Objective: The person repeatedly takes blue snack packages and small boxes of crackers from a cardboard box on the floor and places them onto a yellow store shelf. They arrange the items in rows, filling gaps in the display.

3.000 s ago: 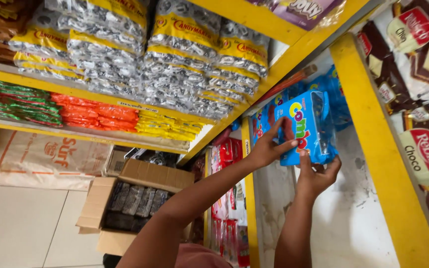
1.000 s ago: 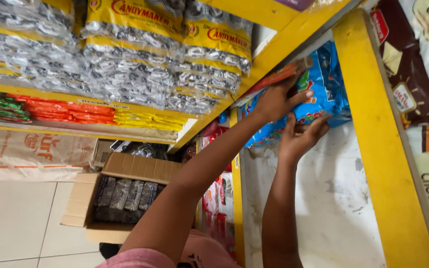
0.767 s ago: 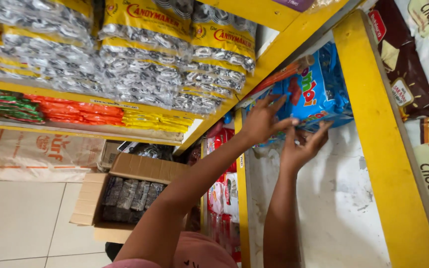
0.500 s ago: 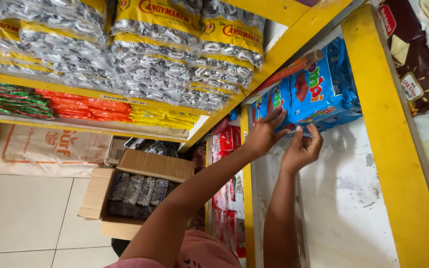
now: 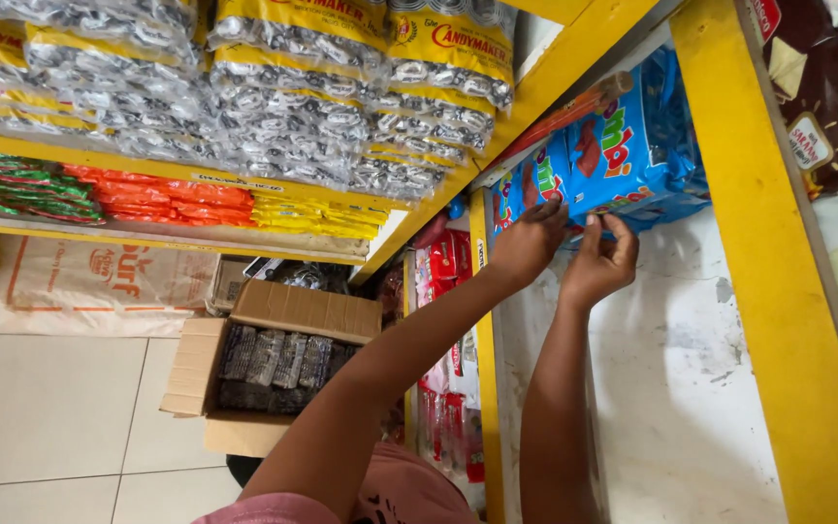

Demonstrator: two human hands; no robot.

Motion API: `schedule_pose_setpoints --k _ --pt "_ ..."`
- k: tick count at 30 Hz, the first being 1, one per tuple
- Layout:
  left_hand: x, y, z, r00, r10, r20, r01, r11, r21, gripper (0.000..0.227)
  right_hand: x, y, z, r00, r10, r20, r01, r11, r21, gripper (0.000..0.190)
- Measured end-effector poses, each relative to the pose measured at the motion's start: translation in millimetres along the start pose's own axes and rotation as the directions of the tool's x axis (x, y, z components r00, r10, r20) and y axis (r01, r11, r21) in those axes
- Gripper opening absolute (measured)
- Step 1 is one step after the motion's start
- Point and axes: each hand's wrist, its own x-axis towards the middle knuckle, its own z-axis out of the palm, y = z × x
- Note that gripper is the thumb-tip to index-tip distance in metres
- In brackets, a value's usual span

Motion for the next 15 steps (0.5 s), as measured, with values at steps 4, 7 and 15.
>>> schedule_pose_setpoints --k 4,7,15 --pt "-3 15 -49 0.986 -0.104 0.129 0.124 0.978 -0.165 0.04 -8 -10 -7 0.995 0.097 0.004 -0.097 0.995 0.001 0.015" --pt "-16 10 -68 0.946 -0.188 0.265 0.238 0.956 -0.171 0.039 -25 -21 -14 0.984 0.176 0.03 -0.178 0.983 0.052 0.021" --pt "-112 -40 -124 0.884 -0.275 0.378 0.382 0.891 -0.244 0.038 -154 -46 -27 0.938 0.3 0.173 -0.302 0.953 -0.02 0.03"
